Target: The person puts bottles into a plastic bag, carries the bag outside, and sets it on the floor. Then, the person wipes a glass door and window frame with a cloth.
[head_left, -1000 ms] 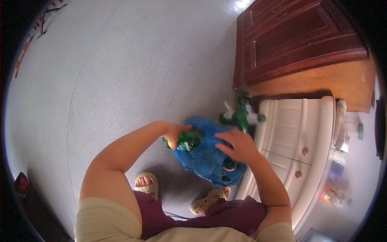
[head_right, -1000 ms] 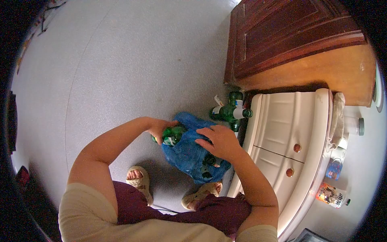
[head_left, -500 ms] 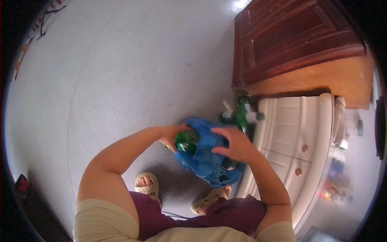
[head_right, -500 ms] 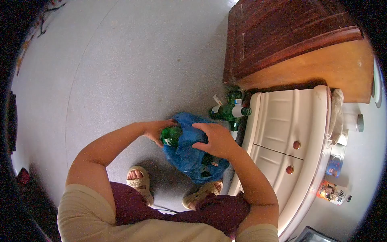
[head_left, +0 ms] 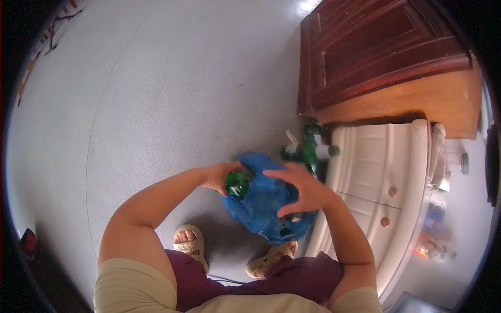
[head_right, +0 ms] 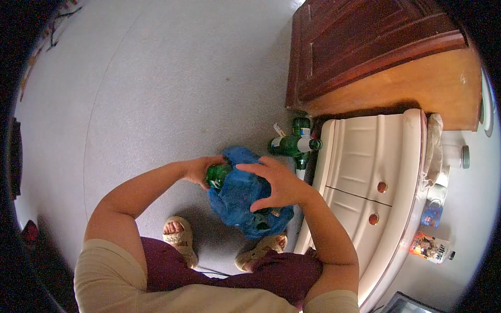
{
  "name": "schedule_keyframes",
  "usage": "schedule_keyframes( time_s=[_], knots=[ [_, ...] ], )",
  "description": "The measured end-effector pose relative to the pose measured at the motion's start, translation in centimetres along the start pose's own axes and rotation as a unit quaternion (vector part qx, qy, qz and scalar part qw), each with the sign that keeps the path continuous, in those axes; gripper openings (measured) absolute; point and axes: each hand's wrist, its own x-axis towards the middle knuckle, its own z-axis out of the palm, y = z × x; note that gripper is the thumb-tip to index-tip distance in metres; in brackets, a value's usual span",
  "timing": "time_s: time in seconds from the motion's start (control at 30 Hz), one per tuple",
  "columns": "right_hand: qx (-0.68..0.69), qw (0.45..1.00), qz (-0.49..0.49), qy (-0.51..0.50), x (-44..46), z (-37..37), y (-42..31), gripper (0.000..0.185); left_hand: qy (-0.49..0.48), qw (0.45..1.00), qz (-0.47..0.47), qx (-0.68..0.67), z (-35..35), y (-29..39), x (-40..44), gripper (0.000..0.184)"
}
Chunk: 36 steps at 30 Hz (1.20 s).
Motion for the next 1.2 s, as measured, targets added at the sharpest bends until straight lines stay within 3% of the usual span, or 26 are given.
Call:
schedule_keyframes(
  time_s=[0.17, 0.37, 0.57, 0.67, 0.77, 0.87, 0.97, 1.07, 1.2],
  knots=[
    [0.031, 0.998, -0.044, 0.02, 0.0, 0.3, 0.5, 0.095, 0.032, 0.998, 0.04, 0.036, 0.4, -0.1, 0.4, 0.089],
    [0.057, 0.998, -0.024, -0.009, 0.1, -0.6, 0.2, 0.097, 0.033, 0.999, 0.006, 0.028, 0.2, 1.0, 0.0, 0.09],
    [-0.095, 0.994, -0.026, 0.045, -1.4, -1.4, -1.0, 0.092, -0.003, 0.998, -0.022, 0.057, -2.3, 0.4, -0.5, 0.091],
    [-0.082, 0.996, 0.016, 0.014, -1.7, -1.8, -1.6, 0.092, -0.027, 0.968, -0.106, 0.226, -2.9, 0.9, -0.8, 0.093],
    [-0.107, 0.994, 0.017, 0.007, -2.2, -2.5, -1.8, 0.091, -0.023, 0.938, -0.097, 0.333, -2.5, 1.4, -0.9, 0.092],
    [-0.161, 0.985, -0.03, 0.053, -2.7, -2.7, -1.9, 0.09, -0.021, 0.952, -0.074, 0.298, -2.6, 1.6, -0.8, 0.089],
    [-0.181, 0.978, -0.064, 0.075, -2.5, -1.8, -1.5, 0.08, -0.002, 0.967, -0.096, 0.237, -2.5, 2.4, -0.8, 0.086],
    [-0.139, 0.984, -0.04, 0.105, -2.6, -1.7, -1.8, 0.054, 0.012, 0.993, -0.017, 0.119, -2.6, 1.6, -0.3, 0.084],
    [-0.173, 0.973, 0.011, 0.154, -3.3, -1.1, -1.8, 0.026, 0.016, 0.995, 0.014, 0.098, -2.3, 2.5, -0.3, 0.084]
  ],
)
